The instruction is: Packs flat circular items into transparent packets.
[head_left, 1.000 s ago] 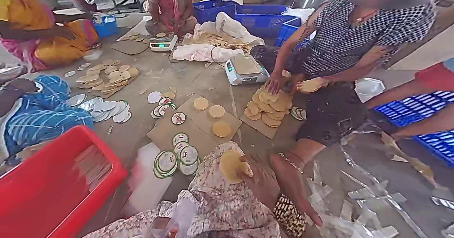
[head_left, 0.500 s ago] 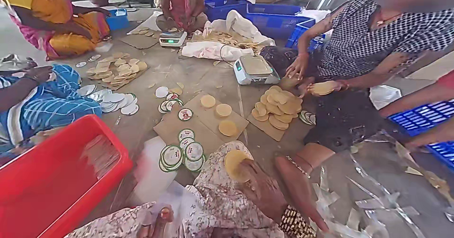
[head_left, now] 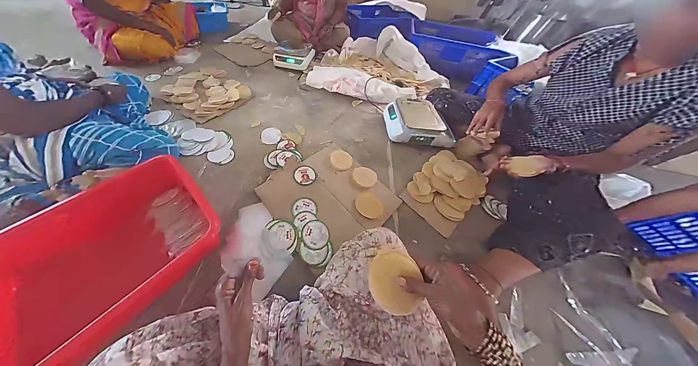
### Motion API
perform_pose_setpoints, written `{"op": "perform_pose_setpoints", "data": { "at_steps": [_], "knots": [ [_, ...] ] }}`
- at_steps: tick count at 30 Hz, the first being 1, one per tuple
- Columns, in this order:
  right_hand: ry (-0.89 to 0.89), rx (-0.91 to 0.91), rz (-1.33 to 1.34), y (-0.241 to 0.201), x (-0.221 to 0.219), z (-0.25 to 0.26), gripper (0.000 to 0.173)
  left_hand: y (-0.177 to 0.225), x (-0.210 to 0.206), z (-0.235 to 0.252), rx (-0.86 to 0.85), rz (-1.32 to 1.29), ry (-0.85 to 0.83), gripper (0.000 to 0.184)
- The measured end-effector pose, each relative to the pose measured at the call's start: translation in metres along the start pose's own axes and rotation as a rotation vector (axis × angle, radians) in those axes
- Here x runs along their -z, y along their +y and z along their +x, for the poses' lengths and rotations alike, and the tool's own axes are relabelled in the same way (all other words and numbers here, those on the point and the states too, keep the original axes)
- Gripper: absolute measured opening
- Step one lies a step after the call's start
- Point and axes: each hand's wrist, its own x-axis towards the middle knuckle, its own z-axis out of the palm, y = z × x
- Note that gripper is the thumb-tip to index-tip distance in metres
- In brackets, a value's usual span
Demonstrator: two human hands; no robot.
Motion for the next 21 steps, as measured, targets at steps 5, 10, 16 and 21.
{"op": "perform_pose_setpoints", "data": {
  "at_steps": [5, 10, 16, 21],
  "knots": [
    [0.125, 0.063, -0.745, 0.025, -0.001, 0.020, 0.073, 0.000, -0.002, 0.010, 0.075, -0.047, 0.085, 0.012],
    [0.141, 0.519, -0.831, -0.039, -0.065, 0.028, 0.049, -0.003, -0.005, 0.015, 0.143, -0.033, 0.144, 0.013],
    [-0.262, -0.092, -1.037, -0.041, -0.185, 0.139, 0.074, -0.007, -0.008, 0.019, 0.124, -0.080, 0.176, 0.012],
    [-0.176, -0.182, -1.153, 0.001, -0.235, 0.161, 0.082, -0.012, -0.005, 0.021, 0.125, -0.125, 0.208, 0.012]
  ]
}}
